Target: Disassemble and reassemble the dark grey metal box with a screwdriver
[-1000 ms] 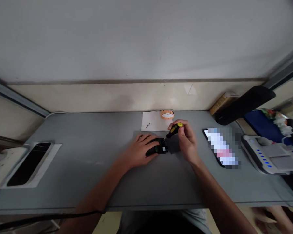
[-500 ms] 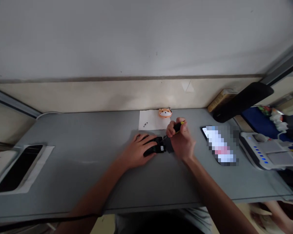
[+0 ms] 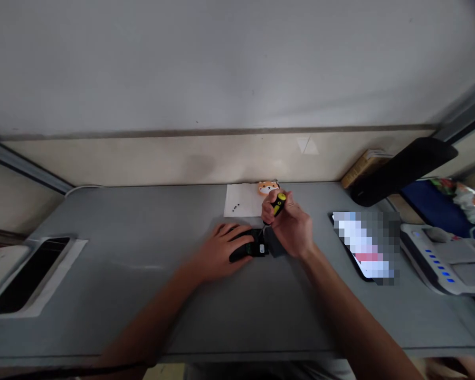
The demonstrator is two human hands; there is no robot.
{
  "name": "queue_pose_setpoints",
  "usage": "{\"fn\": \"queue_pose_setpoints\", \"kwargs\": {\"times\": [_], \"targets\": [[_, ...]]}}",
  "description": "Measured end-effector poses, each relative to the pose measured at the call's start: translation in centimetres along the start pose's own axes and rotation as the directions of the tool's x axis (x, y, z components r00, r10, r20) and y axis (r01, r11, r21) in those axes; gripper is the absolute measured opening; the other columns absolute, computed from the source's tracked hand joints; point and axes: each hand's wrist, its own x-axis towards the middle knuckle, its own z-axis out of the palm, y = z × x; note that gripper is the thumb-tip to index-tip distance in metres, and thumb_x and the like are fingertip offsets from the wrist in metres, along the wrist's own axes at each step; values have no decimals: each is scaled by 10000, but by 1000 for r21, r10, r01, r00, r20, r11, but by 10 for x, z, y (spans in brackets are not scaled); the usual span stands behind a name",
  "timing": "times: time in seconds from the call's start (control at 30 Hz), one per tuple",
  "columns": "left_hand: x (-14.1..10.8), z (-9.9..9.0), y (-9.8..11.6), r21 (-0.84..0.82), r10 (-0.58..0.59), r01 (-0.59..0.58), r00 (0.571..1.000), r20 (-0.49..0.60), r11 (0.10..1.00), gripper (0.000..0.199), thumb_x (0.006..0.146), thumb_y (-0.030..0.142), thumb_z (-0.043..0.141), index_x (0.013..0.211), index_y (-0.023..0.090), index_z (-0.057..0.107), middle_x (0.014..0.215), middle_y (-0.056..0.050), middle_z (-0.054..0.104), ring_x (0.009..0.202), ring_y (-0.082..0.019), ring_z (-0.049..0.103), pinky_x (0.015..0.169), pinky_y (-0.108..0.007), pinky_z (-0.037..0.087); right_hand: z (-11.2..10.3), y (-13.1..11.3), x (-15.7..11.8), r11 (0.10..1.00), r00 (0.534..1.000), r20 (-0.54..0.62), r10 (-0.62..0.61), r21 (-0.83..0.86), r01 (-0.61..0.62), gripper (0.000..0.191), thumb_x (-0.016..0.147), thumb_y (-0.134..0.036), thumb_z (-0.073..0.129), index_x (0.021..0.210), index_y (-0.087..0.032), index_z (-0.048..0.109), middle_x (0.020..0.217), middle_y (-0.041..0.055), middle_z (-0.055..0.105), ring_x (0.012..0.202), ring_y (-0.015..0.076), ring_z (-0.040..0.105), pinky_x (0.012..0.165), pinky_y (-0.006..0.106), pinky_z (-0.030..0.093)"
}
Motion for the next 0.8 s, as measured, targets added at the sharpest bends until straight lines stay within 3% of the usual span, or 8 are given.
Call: {"fn": "queue_pose_setpoints", "kwargs": {"times": [0.07, 0.23, 0.37, 0.47, 0.6, 0.7, 0.8], "targets": [[0, 0, 0, -4, -2, 2, 1000, -2, 1000, 342, 988, 379, 619, 1318, 294, 647, 1384, -72, 641, 1283, -282, 537, 1120, -467, 404, 1, 1, -4, 999, 999, -34, -32, 43, 34, 402, 972, -650, 409, 847, -273, 467, 635, -23, 364, 519, 158, 322, 493, 319, 344], [1, -1, 2, 31, 15, -15, 1000, 1, 999, 330, 996, 368, 605, 1307, 262, 638, 1382, -84, 646, 1265, -278, 552, 1095, -471, 421, -3, 2, -14, 983, 998, -25, -56, 173, 60, 377, 914, -535, 650, 804, -270, 406, 608, -61, 387, 504, 121, 289, 506, 277, 286], [1, -4, 4, 53, 17, -17, 1000, 7, 998, 299, 1000, 377, 599, 1261, 241, 650, 1377, -92, 652, 1277, -280, 551, 1080, -464, 433, -4, 5, -14, 972, 996, -57, -66, 221, 77, 352, 897, -505, 699, 806, -262, 460, 664, -38, 517, 573, 130, 428, 577, 280, 358], [1, -5, 4, 59, 20, -21, 1000, 7, 998, 298, 1004, 375, 594, 1264, 240, 651, 1393, -94, 647, 1287, -281, 546, 1071, -464, 437, -5, 8, -11, 977, 987, -135, -82, 182, 106, 325, 894, -538, 693, 828, -258, 540, 775, 0, 581, 678, 152, 521, 632, 303, 419], [1, -5, 4, 79, 37, -37, 999, 4, 996, 295, 1015, 382, 574, 1258, 236, 656, 1395, -101, 645, 1273, -282, 557, 1049, -460, 448, -5, 10, -9, 983, 993, -114, -33, 178, 53, 347, 928, -592, 620, 872, -250, 604, 751, -1, 538, 645, 142, 497, 630, 310, 424], [1, -5, 5, 82, 37, -37, 999, -1, 996, 291, 1012, 363, 583, 1258, 228, 657, 1377, -107, 652, 1271, -279, 561, 1052, -451, 447, -3, 9, -12, 978, 994, -101, -38, 201, 58, 303, 960, -582, 576, 967, -279, 581, 713, -26, 491, 598, 133, 443, 609, 305, 401], [1, -5, 6, 83, 32, -31, 999, -5, 996, 289, 1006, 342, 593, 1266, 228, 652, 1370, -103, 654, 1277, -280, 559, 1062, -452, 441, -3, 8, -15, 975, 994, -87, -59, 209, 76, 277, 963, -552, 596, 936, -289, 512, 702, -42, 457, 582, 128, 410, 588, 295, 379]]}}
